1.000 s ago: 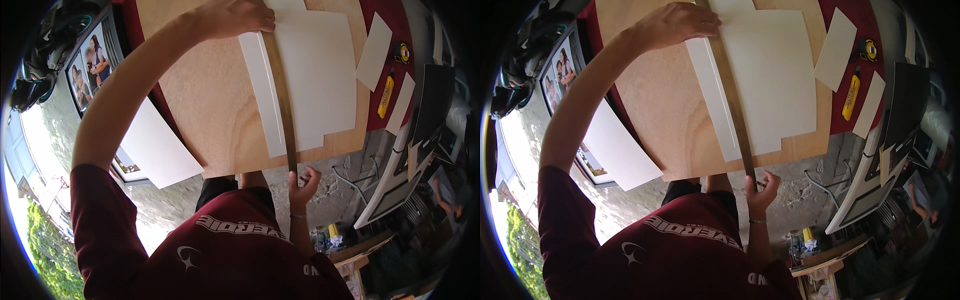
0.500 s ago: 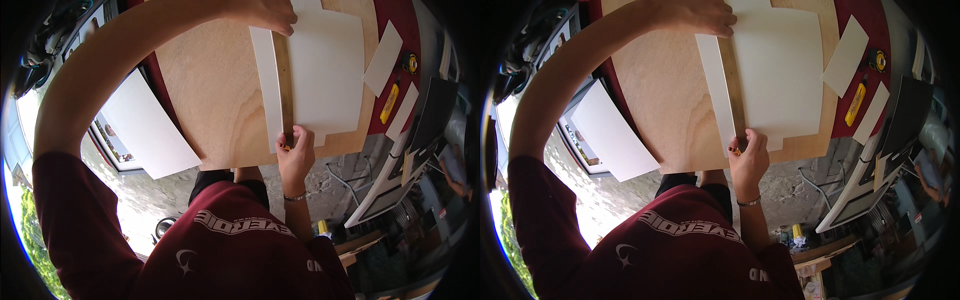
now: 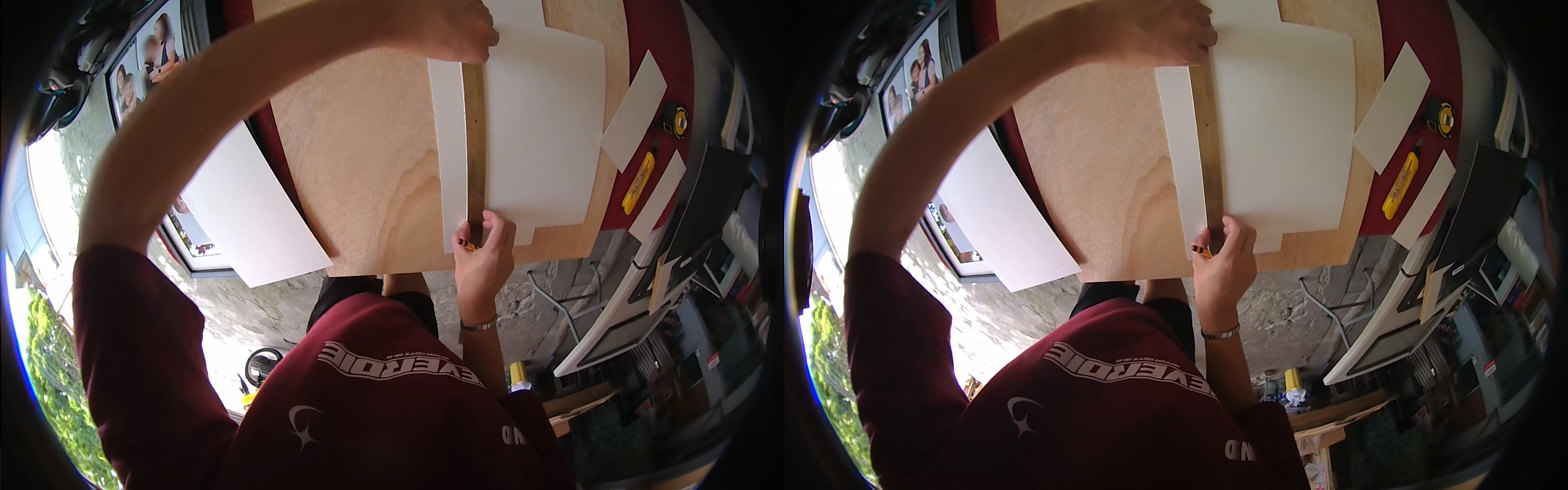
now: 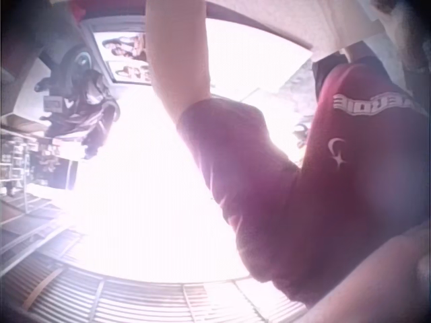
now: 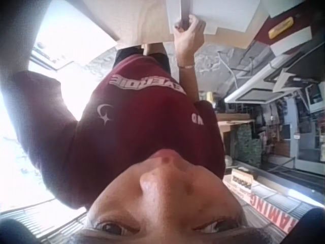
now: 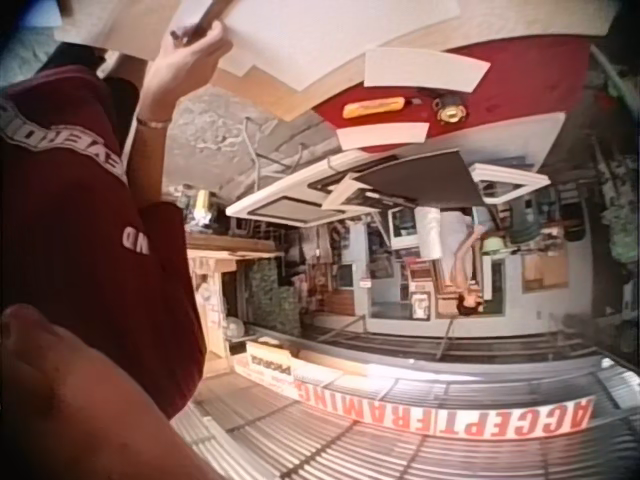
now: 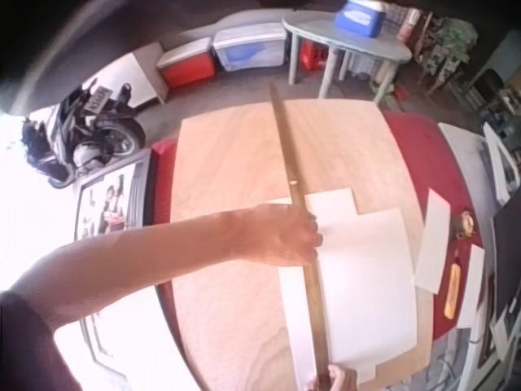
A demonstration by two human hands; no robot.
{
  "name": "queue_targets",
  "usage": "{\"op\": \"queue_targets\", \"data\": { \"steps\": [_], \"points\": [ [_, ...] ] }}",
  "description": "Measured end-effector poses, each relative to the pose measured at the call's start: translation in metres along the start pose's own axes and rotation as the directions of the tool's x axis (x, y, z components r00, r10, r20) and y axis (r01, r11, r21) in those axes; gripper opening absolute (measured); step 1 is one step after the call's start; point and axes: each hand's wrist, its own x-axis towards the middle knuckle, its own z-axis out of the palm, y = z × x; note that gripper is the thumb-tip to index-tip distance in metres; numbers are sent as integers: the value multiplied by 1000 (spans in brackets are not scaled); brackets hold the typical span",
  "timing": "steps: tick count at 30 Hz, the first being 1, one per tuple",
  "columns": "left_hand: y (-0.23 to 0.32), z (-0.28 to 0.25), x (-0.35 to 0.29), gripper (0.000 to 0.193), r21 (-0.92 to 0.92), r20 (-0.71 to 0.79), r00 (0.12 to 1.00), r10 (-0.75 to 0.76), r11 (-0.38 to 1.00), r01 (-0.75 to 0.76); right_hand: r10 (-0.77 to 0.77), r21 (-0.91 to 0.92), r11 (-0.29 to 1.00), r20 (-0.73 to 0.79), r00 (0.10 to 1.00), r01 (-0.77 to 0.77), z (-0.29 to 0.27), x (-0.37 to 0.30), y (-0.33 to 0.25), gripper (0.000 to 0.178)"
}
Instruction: The person measures and marks white matboard pieces using a wooden ruler and a pencil, then uses a tape measure to mark additional points. The person also briefly handles a framed photograph.
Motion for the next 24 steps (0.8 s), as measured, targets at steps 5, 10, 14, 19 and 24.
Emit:
{"op": "queue_targets", "data": {
  "steps": [5,10,14,19,24],
  "points": [
    [94,42,-27,55,-408,-401,750,-526,836,368,19,11,1000,-9,1000,-19,-1,-2,-4,45],
    [136,59,-24,109,-627,-301,624,-722,642,441,28,19,999,11,1000,-28,-4,0,-5,45],
    [133,59,-26,112,-573,-267,660,-703,666,478,17,11,1000,6,1000,-17,-3,1,-5,45],
    [133,58,-27,110,-572,-269,661,-701,668,476,20,-8,1000,11,1000,-20,-3,2,-6,44],
    [133,58,-28,111,-564,-270,670,-692,677,473,67,41,997,14,998,-68,-2,-1,-5,40]
  ]
}}
